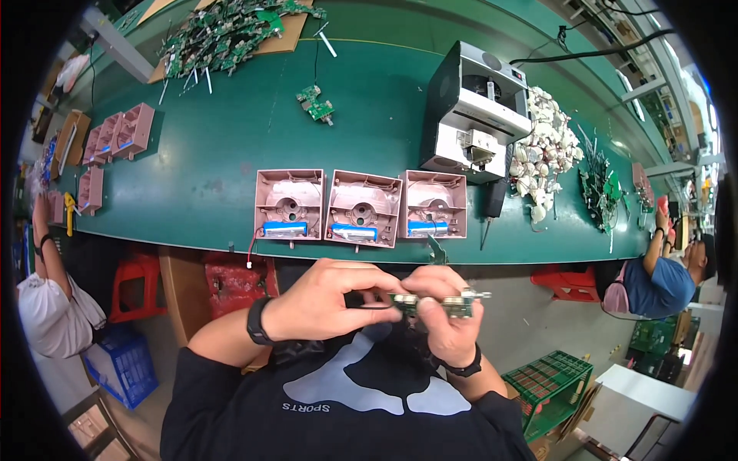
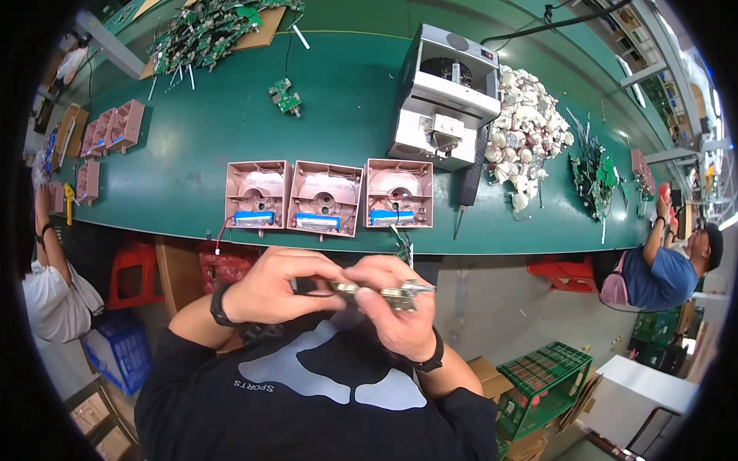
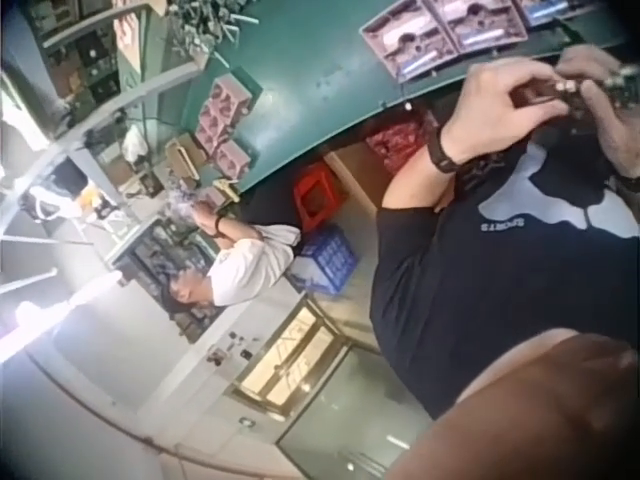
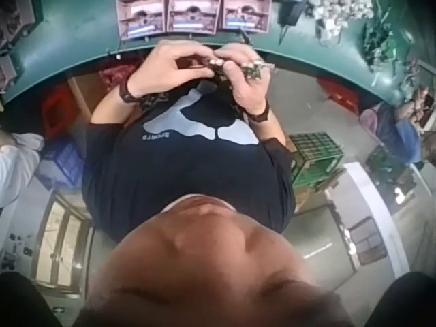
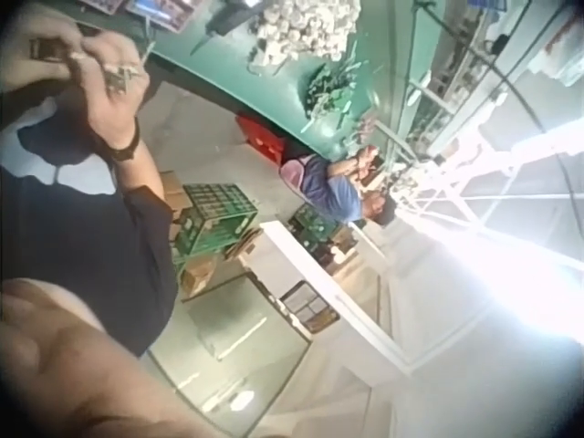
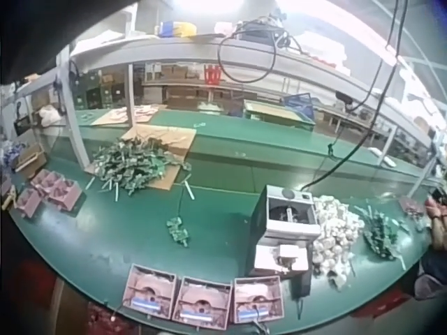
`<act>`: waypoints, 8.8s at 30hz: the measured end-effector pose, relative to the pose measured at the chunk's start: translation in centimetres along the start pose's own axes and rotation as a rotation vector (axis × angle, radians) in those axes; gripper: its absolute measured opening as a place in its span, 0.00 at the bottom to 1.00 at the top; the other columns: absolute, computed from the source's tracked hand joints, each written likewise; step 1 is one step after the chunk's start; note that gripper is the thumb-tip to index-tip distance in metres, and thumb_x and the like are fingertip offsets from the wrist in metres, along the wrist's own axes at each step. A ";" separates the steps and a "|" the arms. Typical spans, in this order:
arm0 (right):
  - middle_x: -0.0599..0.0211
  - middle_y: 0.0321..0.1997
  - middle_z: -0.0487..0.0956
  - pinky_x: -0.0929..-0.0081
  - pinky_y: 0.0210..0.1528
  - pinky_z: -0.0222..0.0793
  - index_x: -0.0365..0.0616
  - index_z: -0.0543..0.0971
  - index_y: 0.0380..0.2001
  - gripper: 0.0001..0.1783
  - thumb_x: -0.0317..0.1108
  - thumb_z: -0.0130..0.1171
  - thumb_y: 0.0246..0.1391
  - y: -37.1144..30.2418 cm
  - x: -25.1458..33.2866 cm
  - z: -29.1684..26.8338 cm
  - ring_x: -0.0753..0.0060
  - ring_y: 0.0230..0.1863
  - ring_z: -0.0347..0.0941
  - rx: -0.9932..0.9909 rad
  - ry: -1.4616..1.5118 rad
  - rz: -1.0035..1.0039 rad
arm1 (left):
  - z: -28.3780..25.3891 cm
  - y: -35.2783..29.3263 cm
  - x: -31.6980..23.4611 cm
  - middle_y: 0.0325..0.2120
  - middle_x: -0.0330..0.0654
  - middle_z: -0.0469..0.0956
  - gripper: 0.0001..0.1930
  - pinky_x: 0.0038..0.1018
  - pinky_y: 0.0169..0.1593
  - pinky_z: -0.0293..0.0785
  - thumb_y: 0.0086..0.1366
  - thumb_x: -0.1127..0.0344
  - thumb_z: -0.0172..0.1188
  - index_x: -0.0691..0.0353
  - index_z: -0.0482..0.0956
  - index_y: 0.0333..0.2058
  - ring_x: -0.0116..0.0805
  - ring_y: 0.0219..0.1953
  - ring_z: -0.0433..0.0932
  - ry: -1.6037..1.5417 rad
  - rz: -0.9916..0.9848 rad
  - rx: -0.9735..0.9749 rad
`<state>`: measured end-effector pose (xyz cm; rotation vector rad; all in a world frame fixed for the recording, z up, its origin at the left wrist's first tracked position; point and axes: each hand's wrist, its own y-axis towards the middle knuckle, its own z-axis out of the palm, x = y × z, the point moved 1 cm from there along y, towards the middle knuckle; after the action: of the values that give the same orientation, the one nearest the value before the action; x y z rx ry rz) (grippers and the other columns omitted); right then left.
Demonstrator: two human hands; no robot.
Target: The person picks up circuit boards and places them into pink plastic housings before connecting small motors to the boards and seating them. Finally, they use a power screwdriver to secure the components into the housings.
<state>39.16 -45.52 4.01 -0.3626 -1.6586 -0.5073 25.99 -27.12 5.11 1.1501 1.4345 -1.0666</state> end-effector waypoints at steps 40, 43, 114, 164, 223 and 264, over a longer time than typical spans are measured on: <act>0.51 0.47 0.84 0.78 0.32 0.73 0.28 0.83 0.48 0.15 0.31 0.56 0.71 8.0 5.0 -2.3 0.71 0.36 0.78 -0.575 -0.716 -0.674 | -3.1 3.1 -1.0 0.57 0.55 0.72 0.56 0.46 0.64 0.68 0.41 0.62 0.79 0.62 0.61 0.71 0.57 0.60 0.71 0.892 0.265 -0.169; 0.46 0.44 0.85 0.65 0.44 0.81 0.27 0.83 0.48 0.12 0.23 0.61 0.64 8.1 5.2 -1.8 0.55 0.42 0.84 -0.520 -0.650 -0.657 | -3.0 2.9 -1.7 0.57 0.55 0.74 0.57 0.46 0.64 0.68 0.41 0.61 0.78 0.62 0.61 0.71 0.57 0.59 0.72 0.855 0.257 -0.171; 0.51 0.42 0.83 0.58 0.41 0.80 0.37 0.79 0.50 0.14 0.25 0.61 0.61 2.8 -2.8 3.3 0.43 0.38 0.82 0.237 -0.264 -0.195 | -5.7 -1.1 -3.8 0.65 0.61 0.69 0.21 0.52 0.65 0.65 0.35 0.62 0.78 0.53 0.90 0.34 0.62 0.64 0.70 0.953 0.422 -0.299; 0.66 0.23 0.81 0.70 0.23 0.72 0.41 0.82 0.38 0.11 0.31 0.72 0.54 -1.7 -1.8 1.5 0.64 0.20 0.78 0.228 -0.734 -0.247 | -19.7 11.9 7.3 0.51 0.49 0.82 0.18 0.42 0.55 0.77 0.65 0.62 0.66 0.55 0.84 0.53 0.52 0.53 0.81 1.156 0.101 -0.159; 0.54 0.36 0.84 0.70 0.37 0.79 0.32 0.83 0.36 0.08 0.23 0.69 0.53 5.1 0.7 6.8 0.58 0.35 0.83 0.550 0.163 -0.238 | -11.0 -3.2 2.8 0.59 0.50 0.70 0.53 0.48 0.64 0.68 0.39 0.66 0.78 0.56 0.65 0.69 0.56 0.62 0.70 1.021 0.155 -0.261; 0.53 0.38 0.84 0.71 0.34 0.77 0.31 0.82 0.37 0.06 0.22 0.66 0.56 4.1 1.7 6.8 0.62 0.32 0.82 0.467 0.140 -0.209 | -10.5 -4.0 0.7 0.61 0.53 0.68 0.48 0.48 0.65 0.67 0.41 0.65 0.79 0.55 0.67 0.64 0.59 0.63 0.68 1.061 0.199 -0.370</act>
<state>35.21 -38.60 5.51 0.1877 -1.6281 -0.2767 20.38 -17.48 6.11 1.6128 2.1174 0.0480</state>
